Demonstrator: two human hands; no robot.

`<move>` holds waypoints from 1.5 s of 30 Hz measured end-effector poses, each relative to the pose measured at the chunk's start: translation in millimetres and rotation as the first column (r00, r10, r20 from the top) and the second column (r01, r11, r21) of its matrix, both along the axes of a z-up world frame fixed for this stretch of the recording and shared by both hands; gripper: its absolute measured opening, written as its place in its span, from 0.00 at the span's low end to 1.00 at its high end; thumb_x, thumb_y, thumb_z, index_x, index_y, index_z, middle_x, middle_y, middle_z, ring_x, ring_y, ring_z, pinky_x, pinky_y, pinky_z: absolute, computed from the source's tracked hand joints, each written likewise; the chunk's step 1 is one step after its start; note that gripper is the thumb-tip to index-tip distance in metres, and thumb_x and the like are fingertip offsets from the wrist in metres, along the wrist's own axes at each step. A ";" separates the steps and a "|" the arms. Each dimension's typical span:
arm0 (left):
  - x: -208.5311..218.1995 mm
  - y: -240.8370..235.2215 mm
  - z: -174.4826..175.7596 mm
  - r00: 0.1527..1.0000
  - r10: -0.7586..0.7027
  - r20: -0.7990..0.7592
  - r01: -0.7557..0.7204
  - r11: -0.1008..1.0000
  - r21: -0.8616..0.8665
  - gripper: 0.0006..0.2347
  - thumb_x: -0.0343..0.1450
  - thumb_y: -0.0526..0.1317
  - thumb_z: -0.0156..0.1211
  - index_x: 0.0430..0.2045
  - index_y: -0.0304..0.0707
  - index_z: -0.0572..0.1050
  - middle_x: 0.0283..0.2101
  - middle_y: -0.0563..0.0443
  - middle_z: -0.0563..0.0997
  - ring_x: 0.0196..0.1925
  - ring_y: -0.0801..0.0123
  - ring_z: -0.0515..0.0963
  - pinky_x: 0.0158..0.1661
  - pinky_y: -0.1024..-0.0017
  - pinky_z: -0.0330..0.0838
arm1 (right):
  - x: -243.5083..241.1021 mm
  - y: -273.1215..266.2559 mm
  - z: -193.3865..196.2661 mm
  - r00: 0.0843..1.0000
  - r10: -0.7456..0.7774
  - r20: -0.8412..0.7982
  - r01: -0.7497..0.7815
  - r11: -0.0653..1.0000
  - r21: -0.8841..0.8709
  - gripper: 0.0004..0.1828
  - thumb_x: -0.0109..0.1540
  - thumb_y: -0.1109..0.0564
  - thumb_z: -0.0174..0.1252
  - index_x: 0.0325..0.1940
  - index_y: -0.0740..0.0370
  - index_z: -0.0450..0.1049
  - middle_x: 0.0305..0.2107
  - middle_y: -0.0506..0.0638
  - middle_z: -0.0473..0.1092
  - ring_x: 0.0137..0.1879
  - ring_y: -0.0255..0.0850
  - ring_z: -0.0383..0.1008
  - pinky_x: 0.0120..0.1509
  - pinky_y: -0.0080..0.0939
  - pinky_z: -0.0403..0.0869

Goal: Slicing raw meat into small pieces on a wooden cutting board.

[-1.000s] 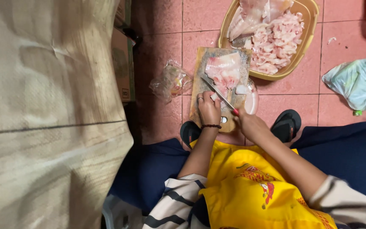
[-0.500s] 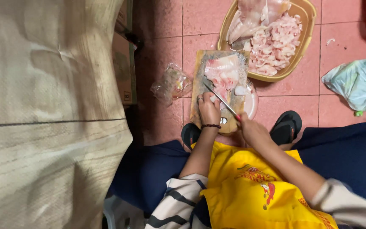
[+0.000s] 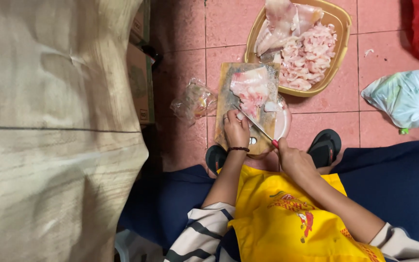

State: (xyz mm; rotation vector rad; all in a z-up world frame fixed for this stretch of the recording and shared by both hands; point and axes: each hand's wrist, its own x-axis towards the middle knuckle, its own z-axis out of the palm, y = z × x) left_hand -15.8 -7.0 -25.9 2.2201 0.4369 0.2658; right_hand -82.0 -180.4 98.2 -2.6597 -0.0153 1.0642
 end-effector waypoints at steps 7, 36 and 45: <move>1.2 0.7 0.6 0.999 -0.036 -0.028 0.036 0.999 0.007 0.14 0.62 0.33 0.66 0.38 0.40 0.70 0.40 0.45 0.72 0.41 0.48 0.80 0.44 0.59 0.78 | 15.9 2.0 -11.2 0.998 -0.021 -0.061 0.022 1.000 0.019 0.17 0.69 0.43 0.40 0.55 0.53 0.57 0.38 0.70 0.77 0.51 0.71 0.78 0.58 0.64 0.74; 6.7 -0.9 -0.1 1.000 -0.010 -0.004 0.010 0.999 0.035 0.14 0.61 0.30 0.66 0.37 0.34 0.70 0.45 0.38 0.71 0.45 0.42 0.79 0.49 0.57 0.76 | -17.0 -12.9 -37.8 0.984 -0.071 -0.163 0.066 0.997 -0.035 0.32 0.67 0.41 0.43 0.72 0.58 0.53 0.48 0.72 0.75 0.59 0.70 0.74 0.65 0.66 0.70; -0.1 -1.2 -6.5 0.998 -0.036 0.054 0.037 0.999 -0.007 0.14 0.61 0.30 0.65 0.39 0.36 0.72 0.40 0.43 0.72 0.42 0.45 0.80 0.46 0.58 0.77 | 2.2 -2.1 -14.9 0.997 -0.074 0.031 0.073 0.996 0.046 0.18 0.70 0.42 0.36 0.57 0.54 0.57 0.39 0.71 0.77 0.52 0.72 0.77 0.60 0.66 0.72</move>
